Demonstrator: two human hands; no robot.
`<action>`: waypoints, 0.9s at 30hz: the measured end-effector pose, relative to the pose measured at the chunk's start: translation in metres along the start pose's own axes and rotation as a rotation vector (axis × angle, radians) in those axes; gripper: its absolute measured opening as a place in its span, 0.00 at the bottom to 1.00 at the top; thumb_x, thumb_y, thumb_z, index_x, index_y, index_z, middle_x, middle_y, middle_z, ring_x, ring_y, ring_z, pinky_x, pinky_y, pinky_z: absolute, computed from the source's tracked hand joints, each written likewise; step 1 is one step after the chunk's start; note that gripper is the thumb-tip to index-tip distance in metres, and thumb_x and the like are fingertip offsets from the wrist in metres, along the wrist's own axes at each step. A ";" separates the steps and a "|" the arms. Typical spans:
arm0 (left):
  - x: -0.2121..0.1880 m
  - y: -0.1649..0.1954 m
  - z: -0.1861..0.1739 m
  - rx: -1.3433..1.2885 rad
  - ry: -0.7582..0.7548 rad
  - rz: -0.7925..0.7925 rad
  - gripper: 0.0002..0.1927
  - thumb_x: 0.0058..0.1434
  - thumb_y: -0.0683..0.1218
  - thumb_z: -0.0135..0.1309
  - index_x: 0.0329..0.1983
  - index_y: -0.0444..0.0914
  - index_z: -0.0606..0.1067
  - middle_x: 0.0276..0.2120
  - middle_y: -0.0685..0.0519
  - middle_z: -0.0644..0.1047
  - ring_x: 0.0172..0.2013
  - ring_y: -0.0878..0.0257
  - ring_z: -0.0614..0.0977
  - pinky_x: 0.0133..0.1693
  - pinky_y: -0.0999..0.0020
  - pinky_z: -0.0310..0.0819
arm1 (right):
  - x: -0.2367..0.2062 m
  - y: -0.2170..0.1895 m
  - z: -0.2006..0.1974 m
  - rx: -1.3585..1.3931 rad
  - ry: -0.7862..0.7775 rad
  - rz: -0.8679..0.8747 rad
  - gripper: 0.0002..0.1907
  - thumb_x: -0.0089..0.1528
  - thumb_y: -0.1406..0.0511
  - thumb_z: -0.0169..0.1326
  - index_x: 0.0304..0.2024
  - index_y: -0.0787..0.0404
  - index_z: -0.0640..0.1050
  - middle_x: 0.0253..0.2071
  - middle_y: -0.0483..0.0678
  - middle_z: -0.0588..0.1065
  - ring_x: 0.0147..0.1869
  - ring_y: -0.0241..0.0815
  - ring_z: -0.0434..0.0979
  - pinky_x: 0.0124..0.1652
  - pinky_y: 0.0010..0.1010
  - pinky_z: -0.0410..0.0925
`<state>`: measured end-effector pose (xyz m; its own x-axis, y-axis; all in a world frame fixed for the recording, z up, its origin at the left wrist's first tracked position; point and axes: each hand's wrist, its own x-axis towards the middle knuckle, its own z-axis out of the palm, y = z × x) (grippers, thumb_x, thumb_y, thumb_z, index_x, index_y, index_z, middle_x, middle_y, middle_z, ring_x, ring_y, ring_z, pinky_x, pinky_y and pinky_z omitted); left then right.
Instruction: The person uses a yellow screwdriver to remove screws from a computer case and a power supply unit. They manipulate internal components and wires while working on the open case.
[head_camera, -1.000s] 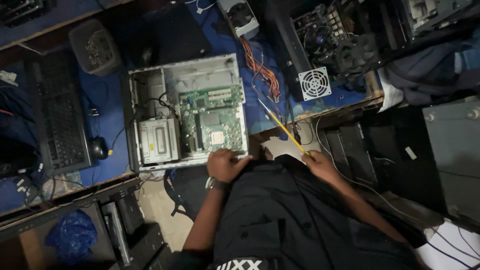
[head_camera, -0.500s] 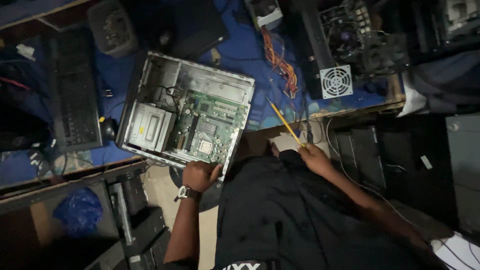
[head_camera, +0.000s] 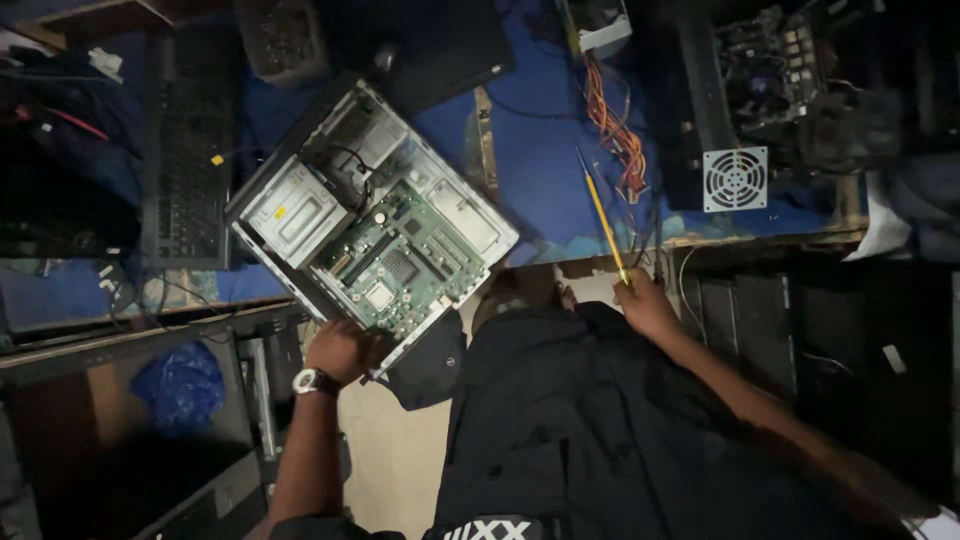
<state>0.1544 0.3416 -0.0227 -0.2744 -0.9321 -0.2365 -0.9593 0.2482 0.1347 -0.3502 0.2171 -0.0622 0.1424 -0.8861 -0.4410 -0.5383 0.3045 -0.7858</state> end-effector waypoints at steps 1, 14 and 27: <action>-0.001 -0.012 -0.004 0.017 -0.005 0.029 0.12 0.59 0.54 0.53 0.34 0.46 0.83 0.30 0.51 0.81 0.39 0.52 0.81 0.42 0.56 0.73 | 0.005 -0.006 0.003 -0.041 0.009 0.015 0.14 0.67 0.59 0.49 0.44 0.65 0.72 0.31 0.53 0.79 0.38 0.48 0.81 0.40 0.38 0.71; 0.021 -0.149 -0.046 0.348 -0.641 0.037 0.13 0.62 0.58 0.49 0.32 0.50 0.82 0.39 0.54 0.82 0.49 0.56 0.79 0.54 0.59 0.69 | 0.070 -0.079 0.040 -0.433 0.062 0.030 0.21 0.60 0.56 0.59 0.48 0.64 0.75 0.38 0.61 0.80 0.43 0.62 0.82 0.42 0.49 0.73; 0.040 -0.229 -0.056 0.245 -0.395 0.168 0.14 0.53 0.57 0.53 0.39 0.53 0.82 0.47 0.55 0.81 0.53 0.53 0.78 0.53 0.54 0.70 | 0.109 -0.118 0.057 -0.607 0.095 0.255 0.22 0.60 0.55 0.57 0.53 0.58 0.73 0.46 0.62 0.79 0.51 0.63 0.80 0.50 0.52 0.72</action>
<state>0.3666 0.2333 -0.0093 -0.3852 -0.7147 -0.5838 -0.8743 0.4851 -0.0170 -0.2244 0.1044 -0.0422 -0.1104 -0.8475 -0.5192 -0.9215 0.2830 -0.2660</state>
